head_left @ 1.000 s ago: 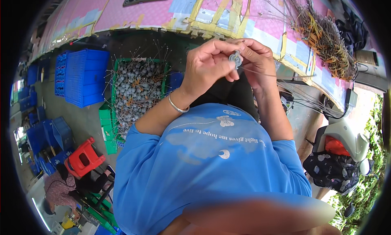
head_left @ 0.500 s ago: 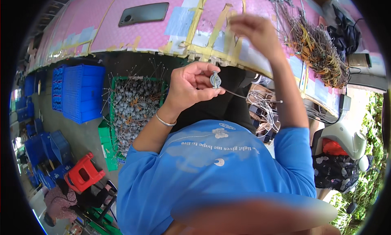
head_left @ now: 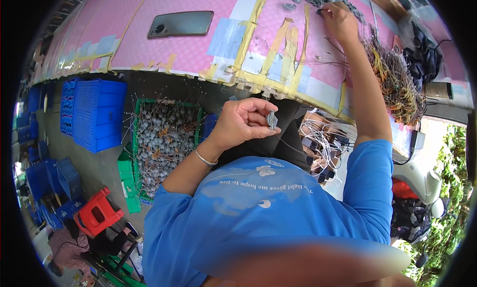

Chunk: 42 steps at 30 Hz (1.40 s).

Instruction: Tying yellow strips around small silver objects to assemble components in a toy factory environment.

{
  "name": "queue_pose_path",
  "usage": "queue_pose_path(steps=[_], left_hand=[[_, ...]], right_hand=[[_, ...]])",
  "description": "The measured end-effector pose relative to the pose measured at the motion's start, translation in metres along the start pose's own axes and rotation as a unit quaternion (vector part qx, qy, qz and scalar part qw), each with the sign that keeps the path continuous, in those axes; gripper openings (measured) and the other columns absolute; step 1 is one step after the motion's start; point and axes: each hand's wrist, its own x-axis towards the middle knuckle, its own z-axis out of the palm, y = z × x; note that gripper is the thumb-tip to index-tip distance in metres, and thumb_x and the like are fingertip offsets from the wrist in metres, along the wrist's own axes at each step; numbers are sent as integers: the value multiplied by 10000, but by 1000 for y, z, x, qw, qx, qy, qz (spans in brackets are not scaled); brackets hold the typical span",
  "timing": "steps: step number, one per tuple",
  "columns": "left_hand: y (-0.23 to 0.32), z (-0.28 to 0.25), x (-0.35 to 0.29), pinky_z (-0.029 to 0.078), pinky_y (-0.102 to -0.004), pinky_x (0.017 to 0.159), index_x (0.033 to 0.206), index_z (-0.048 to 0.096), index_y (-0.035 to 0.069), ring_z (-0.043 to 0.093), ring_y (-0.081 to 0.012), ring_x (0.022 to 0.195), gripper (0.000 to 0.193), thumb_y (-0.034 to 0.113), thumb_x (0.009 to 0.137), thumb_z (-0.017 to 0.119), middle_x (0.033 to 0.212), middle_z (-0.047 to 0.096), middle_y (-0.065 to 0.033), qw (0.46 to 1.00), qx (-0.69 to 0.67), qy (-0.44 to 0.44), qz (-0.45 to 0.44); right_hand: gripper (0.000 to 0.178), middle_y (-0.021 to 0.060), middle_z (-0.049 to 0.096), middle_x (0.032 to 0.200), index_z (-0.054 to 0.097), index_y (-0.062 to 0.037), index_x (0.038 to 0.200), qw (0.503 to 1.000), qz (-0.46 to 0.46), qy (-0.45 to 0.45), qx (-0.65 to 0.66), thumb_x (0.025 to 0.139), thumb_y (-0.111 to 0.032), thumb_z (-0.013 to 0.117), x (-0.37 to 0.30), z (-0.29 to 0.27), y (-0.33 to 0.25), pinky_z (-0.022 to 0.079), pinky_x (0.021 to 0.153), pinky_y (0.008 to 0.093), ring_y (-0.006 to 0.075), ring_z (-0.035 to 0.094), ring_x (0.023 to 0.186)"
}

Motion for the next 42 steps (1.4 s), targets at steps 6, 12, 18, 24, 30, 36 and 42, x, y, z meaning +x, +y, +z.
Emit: queue_pose_path(steps=[6, 12, 18, 24, 30, 36, 42], left_hand=[[1, 10, 1, 563, -257, 793, 1119, 616, -58, 688, -124, 845, 402, -84, 745, 763, 916, 697, -77, 999, -5, 25, 20], [-1, 18, -6, 575, -271, 773, 1106, 616, -65, 691, -139, 834, 396, -103, 739, 760, 915, 696, -92, 993, 49, 65, 90], [4, 18, -11, 560, -242, 741, 1090, 627, -49, 673, -94, 806, 379, -74, 742, 773, 920, 698, -74, 970, 60, 156, 175], [5, 16, -13, 555, -239, 752, 1104, 637, -38, 682, -95, 805, 399, -39, 732, 782, 897, 717, -71, 953, 116, 162, 229], [5, 23, -11, 558, -242, 742, 1102, 650, -23, 689, -96, 791, 401, -26, 721, 778, 860, 728, -73, 950, 131, 156, 235], [5, 22, -16, 563, -250, 763, 1119, 638, -26, 698, -117, 824, 417, -52, 727, 774, 921, 724, -96, 931, 256, 159, 204], [4, 24, -15, 578, -236, 675, 1050, 649, -18, 715, -122, 753, 390, -56, 684, 780, 882, 714, -71, 851, 384, 180, 310]], right_hand=[[138, 70, 685, 925, 688, -124, 952, 997, -46, -48, 25, 848, -209, 659, -12, -22, -20, 531, 686, 426, 328, 668, 799], [136, 108, 698, 832, 696, -107, 945, 993, 1, -120, 9, 865, -206, 650, -12, -28, -28, 535, 693, 417, 333, 672, 786], [218, 108, 702, 768, 702, -41, 1049, 971, 54, -75, 221, 865, -159, 685, -46, -49, -93, 526, 661, 311, 197, 688, 729], [239, 49, 668, 986, 649, 41, 1132, 801, 175, -151, 553, 900, -14, 662, -132, -132, -204, 503, 799, 241, 105, 618, 889], [220, 78, 681, 1013, 638, 58, 1121, 768, 182, -154, 595, 904, 24, 639, -150, -141, -208, 522, 842, 252, 123, 640, 916], [205, 70, 688, 997, 676, 39, 1085, 722, 213, -166, 637, 880, 40, 656, -154, -140, -209, 529, 848, 255, 124, 646, 929], [203, 50, 695, 924, 697, 22, 1064, 743, 244, -164, 601, 861, 20, 690, -159, -133, -216, 539, 730, 219, 98, 649, 816]])
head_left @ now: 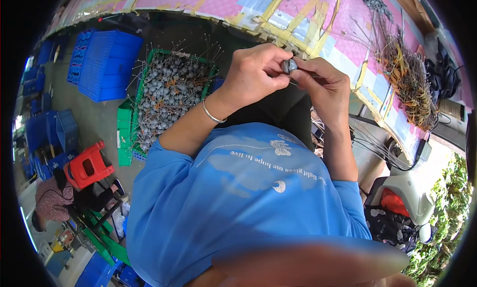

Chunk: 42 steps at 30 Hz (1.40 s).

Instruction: Tying yellow strips around small silver objects to assemble components in a toy factory environment.

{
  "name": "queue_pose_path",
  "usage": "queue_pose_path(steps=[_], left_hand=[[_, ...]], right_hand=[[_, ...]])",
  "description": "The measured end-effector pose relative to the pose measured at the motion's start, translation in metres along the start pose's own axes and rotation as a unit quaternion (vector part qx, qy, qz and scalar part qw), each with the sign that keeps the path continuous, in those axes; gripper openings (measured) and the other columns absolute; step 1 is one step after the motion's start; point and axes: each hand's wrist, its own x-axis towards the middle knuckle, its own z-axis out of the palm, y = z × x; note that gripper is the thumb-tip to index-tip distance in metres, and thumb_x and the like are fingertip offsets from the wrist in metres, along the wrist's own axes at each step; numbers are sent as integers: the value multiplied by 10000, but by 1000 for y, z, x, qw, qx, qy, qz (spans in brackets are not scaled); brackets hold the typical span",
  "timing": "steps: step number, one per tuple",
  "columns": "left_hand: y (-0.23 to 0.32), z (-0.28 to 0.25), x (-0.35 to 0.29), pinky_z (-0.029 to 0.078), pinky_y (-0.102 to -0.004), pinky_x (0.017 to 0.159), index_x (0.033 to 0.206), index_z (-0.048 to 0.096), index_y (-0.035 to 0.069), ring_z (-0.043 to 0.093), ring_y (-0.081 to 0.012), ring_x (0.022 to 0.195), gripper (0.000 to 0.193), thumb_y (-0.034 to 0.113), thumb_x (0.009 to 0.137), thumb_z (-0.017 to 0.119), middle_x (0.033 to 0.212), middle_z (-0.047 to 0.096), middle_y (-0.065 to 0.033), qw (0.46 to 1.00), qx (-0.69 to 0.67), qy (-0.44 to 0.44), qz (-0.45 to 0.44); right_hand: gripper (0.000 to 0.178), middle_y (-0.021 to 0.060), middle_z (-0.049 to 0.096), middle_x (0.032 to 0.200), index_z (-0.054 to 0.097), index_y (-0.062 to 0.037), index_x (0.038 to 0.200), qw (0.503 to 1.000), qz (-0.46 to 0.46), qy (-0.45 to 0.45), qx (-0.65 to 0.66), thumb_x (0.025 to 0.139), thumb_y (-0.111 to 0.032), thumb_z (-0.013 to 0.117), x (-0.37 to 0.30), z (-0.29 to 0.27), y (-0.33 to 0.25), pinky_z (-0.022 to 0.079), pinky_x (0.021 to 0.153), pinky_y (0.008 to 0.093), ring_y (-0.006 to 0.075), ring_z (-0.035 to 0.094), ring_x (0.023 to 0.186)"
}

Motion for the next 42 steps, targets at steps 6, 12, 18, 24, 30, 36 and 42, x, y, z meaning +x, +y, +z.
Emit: queue_pose_path(steps=[6, 12, 18, 24, 30, 36, 42], left_hand=[[-8, 8, -1, 566, -275, 585, 981, 652, 16, 699, -173, 685, 335, -27, 670, 767, 856, 677, -103, 996, 68, 15, 55], [1, 9, 7, 598, -250, 730, 1181, 641, -9, 705, -149, 859, 436, -117, 763, 705, 1158, 657, -113, 980, -179, -36, -83], [0, 20, 4, 593, -253, 788, 1208, 629, -11, 685, -152, 938, 458, -144, 774, 683, 1201, 632, -109, 965, -241, -26, -105], [6, 23, 3, 587, -255, 791, 1259, 590, -16, 681, -136, 917, 510, -107, 775, 719, 1042, 663, -99, 975, -192, -18, -108], [1, 27, 5, 589, -263, 777, 1135, 623, -44, 682, -136, 886, 380, -85, 774, 736, 1071, 657, -129, 966, -202, 40, -154], [-14, 13, -2, 592, -240, 694, 961, 669, -36, 690, -126, 833, 210, -16, 775, 765, 1028, 674, -99, 983, -172, 42, -42], [0, -6, -9, 536, -205, 539, 981, 678, -11, 664, -88, 638, 220, 95, 817, 777, 851, 690, -57, 969, -196, 0, -148]], right_hand=[[206, 55, 708, 886, 701, 25, 1056, 999, 24, 23, -32, 850, 14, 704, 2, 4, 11, 532, 673, 211, 91, 651, 759], [207, 100, 715, 969, 691, 37, 1072, 992, 46, 9, 118, 888, -59, 683, 6, -17, 14, 533, 779, 268, 152, 672, 864], [290, 124, 689, 1030, 635, 43, 1162, 950, 53, -44, 306, 926, -124, 650, 9, -10, 26, 515, 862, 322, 187, 654, 940], [305, 147, 671, 1011, 596, 74, 1158, 919, 52, -21, 391, 949, -148, 613, 11, 2, 29, 526, 818, 310, 218, 654, 928], [266, 142, 667, 1031, 595, 62, 1161, 908, 35, 53, 415, 961, -112, 585, 12, 21, 33, 542, 872, 339, 209, 659, 921], [208, 148, 669, 1086, 652, 25, 1106, 958, -30, 99, 267, 945, -101, 618, 8, 5, 37, 551, 858, 349, 195, 657, 955], [198, 140, 679, 1086, 663, 29, 1095, 961, -29, 51, 272, 925, -68, 633, 6, 5, 37, 557, 856, 364, 199, 662, 959]])
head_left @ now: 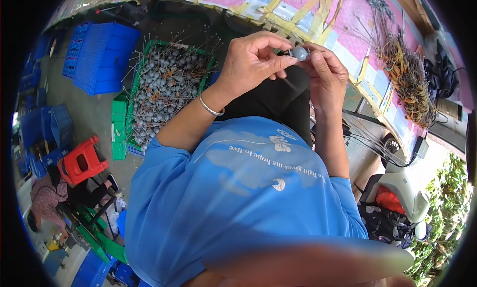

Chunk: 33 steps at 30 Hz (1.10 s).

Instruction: Tying yellow strips around small silver objects to assemble components in a toy factory environment.

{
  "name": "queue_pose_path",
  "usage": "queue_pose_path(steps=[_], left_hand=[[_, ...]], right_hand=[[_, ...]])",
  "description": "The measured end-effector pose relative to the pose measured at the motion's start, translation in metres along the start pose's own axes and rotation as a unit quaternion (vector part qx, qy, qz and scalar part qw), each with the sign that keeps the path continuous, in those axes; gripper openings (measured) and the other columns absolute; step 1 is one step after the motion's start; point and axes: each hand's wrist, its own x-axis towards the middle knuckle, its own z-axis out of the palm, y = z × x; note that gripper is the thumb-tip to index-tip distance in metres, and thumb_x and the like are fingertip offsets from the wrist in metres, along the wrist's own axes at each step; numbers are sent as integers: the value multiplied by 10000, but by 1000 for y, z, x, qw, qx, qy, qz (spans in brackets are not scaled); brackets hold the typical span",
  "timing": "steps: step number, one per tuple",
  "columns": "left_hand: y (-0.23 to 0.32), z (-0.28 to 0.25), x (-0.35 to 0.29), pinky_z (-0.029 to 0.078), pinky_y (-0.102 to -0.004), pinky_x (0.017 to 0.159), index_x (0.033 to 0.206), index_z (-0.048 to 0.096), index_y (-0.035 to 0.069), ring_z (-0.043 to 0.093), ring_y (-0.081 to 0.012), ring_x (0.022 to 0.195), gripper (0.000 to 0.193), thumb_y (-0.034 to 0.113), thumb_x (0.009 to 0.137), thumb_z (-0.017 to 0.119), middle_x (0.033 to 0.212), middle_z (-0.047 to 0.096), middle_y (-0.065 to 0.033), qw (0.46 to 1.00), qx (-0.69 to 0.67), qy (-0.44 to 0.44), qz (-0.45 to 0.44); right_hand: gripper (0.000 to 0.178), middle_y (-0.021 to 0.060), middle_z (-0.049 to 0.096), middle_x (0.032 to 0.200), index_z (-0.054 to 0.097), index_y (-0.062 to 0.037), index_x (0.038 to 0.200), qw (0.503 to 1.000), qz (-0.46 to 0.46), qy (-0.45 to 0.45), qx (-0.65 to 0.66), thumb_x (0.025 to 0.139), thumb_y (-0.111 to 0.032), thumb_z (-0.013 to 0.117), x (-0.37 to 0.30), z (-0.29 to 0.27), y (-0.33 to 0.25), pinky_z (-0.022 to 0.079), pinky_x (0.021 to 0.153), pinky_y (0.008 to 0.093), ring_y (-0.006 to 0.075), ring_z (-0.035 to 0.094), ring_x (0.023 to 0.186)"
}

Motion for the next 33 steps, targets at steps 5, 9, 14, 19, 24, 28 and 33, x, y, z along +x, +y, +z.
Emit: queue_pose_path(steps=[5, 9, 14, 19, 24, 28, 33], left_hand=[[10, -18, -11, 512, -191, 513, 1000, 677, -7, 653, -91, 619, 201, 72, 832, 754, 901, 680, -62, 1000, 24, -12, 14], [6, -26, -21, 549, -199, 577, 1031, 664, -23, 675, -113, 732, 213, 10, 831, 731, 1026, 672, -98, 984, 100, 3, 146], [14, -37, -50, 589, -250, 622, 1031, 627, -49, 697, -158, 785, 191, -9, 854, 688, 1032, 647, -120, 992, 69, 16, 100], [-2, -84, -75, 573, -248, 630, 1077, 647, -30, 697, -147, 745, 213, 79, 896, 676, 857, 702, -105, 992, 14, 95, -82], [-30, -194, -105, 573, -274, 626, 1126, 651, -44, 699, -187, 773, 348, 176, 867, 723, 937, 714, -157, 931, 160, 299, -136], [15, -219, -93, 521, -421, 808, 1060, 656, 8, 642, -380, 936, 242, 114, 853, 590, 1032, 647, -234, 867, 172, 425, -193], [-54, -232, -45, 581, -280, 726, 1153, 651, -29, 672, -181, 958, 338, 123, 857, 712, 1102, 681, -144, 913, 222, 340, -31]], right_hand=[[221, 124, 679, 1058, 667, 42, 1081, 989, -3, -132, -71, 862, 14, 677, 3, 10, -11, 522, 885, 323, 187, 651, 960], [241, 112, 674, 1035, 675, 49, 1062, 978, -12, -179, -103, 822, 43, 696, 8, 17, -9, 495, 870, 296, 167, 637, 939], [220, 119, 667, 983, 689, 49, 1024, 952, 61, -296, -43, 807, 16, 708, 27, 20, 8, 508, 852, 301, 199, 650, 917], [356, 154, 673, 1074, 625, 32, 1196, 937, 235, -253, -54, 850, -11, 695, 30, 69, 44, 548, 861, 329, 219, 663, 991], [370, 161, 682, 1077, 604, 25, 1234, 912, 247, -307, -114, 876, -34, 678, 23, 89, 64, 557, 828, 320, 212, 685, 930], [324, 161, 694, 1062, 620, 32, 1203, 903, 280, -303, -118, 892, -45, 663, 22, 72, 65, 552, 818, 309, 205, 689, 910], [278, 149, 703, 1039, 637, 40, 1168, 908, 296, -260, -142, 902, -43, 649, 18, 50, 59, 548, 807, 298, 189, 686, 908]])
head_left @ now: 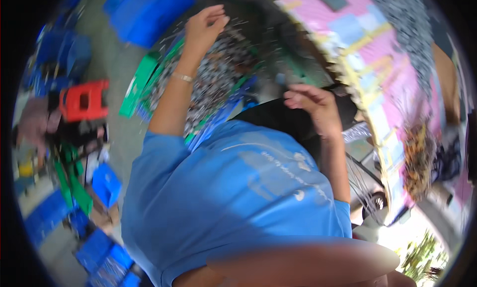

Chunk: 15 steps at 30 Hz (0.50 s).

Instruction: Tying yellow strips around small silver objects to assemble components in a toy factory environment.

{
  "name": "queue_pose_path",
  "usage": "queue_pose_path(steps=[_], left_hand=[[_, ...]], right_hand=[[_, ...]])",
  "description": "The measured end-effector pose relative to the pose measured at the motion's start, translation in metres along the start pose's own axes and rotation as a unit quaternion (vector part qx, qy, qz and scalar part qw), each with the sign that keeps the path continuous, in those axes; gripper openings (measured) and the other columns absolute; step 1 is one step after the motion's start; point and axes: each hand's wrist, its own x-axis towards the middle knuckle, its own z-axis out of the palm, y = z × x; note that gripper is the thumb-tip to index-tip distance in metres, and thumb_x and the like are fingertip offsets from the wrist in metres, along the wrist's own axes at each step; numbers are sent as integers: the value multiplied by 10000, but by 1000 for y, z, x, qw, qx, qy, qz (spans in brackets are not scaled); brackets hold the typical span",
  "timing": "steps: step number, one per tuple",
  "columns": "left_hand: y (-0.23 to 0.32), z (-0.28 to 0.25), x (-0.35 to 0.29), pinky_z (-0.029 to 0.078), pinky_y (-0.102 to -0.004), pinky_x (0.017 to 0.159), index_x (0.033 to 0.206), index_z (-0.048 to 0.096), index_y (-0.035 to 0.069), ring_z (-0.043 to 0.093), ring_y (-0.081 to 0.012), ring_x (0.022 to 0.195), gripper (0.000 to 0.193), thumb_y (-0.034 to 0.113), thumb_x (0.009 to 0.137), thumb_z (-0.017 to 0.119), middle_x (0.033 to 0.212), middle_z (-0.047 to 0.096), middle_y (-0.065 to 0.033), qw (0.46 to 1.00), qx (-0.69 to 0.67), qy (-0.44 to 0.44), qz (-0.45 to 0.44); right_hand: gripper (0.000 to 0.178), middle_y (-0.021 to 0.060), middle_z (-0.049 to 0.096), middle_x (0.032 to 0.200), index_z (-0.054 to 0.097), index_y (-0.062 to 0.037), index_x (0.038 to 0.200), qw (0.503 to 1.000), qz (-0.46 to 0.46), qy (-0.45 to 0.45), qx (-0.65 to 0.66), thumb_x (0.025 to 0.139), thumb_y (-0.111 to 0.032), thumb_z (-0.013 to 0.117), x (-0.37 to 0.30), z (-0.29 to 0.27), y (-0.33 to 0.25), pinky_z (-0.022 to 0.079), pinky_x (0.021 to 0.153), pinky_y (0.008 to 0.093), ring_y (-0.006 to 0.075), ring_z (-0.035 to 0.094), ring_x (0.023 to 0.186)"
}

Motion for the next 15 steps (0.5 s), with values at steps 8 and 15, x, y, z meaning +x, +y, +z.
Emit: queue_pose_path(steps=[8, 15], left_hand=[[121, 187, 43, 540, -317, 819, 1100, 664, 56, 668, -290, 925, 276, 59, 824, 662, 1098, 661, -135, 940, 19, -168, 296], [165, 345, 94, 523, -425, 793, 1039, 652, -14, 646, -377, 924, 240, 133, 863, 582, 1032, 645, -256, 850, 47, -281, 442]], right_hand=[[264, 140, 699, 1038, 628, 44, 1182, 998, -31, 53, -19, 922, -4, 611, -71, -47, -35, 537, 867, 301, 191, 676, 960], [262, 149, 695, 1017, 618, 66, 1175, 942, -120, 313, -33, 923, -3, 609, -137, -108, -43, 538, 848, 306, 191, 673, 916]])
